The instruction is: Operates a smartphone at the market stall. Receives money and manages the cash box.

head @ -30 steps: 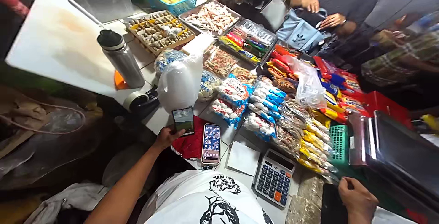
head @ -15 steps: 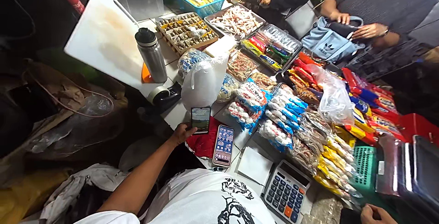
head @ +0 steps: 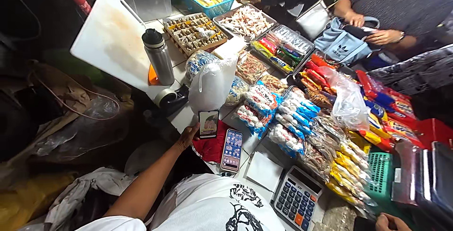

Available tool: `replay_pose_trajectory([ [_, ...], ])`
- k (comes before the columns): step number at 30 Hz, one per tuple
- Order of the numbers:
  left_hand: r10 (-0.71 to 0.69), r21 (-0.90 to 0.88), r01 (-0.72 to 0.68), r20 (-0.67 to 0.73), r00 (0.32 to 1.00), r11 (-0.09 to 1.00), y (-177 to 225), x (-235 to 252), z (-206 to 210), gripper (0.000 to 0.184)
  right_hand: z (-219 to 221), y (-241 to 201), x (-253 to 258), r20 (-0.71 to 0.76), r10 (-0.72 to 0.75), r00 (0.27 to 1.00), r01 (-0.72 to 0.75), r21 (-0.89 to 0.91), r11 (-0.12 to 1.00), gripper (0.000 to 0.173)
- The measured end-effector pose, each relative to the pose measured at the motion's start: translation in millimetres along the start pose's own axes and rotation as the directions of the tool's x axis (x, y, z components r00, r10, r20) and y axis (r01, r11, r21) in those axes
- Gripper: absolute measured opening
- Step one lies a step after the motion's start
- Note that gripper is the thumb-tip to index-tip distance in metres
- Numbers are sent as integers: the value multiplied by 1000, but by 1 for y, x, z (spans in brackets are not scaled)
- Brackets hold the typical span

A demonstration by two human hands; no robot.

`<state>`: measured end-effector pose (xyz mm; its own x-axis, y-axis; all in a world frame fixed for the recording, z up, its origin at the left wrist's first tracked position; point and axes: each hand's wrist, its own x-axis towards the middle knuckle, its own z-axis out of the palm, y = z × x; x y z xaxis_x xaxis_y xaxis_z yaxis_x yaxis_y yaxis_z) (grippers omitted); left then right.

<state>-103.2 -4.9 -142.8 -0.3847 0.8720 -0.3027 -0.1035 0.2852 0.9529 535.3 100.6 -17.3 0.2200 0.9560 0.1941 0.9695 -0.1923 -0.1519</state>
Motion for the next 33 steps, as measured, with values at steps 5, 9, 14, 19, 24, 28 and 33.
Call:
replay_pose_trajectory([
  [5,-20,-10,20,-11,1000,1000,-1,2,0,50,-1,-1,0,6,-5,1000,5,-1,1000,32],
  [9,-22,15,22,-1,1000,1000,0,1,0,51,-2,0,0,20,-9,1000,10,-10,1000,33],
  [14,111,53,-115,73,991,992,-6,2,-3,31,-2,-1,1,11,5,1000,-5,-5,1000,33],
  [19,151,128,-162,88,985,978,-10,5,-3,23,-1,-1,1,5,5,1000,-5,-5,1000,32],
  [24,124,153,-130,51,991,980,-9,6,-1,28,0,0,0,-4,-7,1000,7,-4,1000,31],
  [28,34,83,-33,-8,999,996,0,1,1,50,0,1,1,-4,-11,1000,11,-10,1000,32],
  [33,-4,88,4,-10,1000,996,2,0,1,57,1,2,1,-11,-17,1000,17,-4,1000,32],
])
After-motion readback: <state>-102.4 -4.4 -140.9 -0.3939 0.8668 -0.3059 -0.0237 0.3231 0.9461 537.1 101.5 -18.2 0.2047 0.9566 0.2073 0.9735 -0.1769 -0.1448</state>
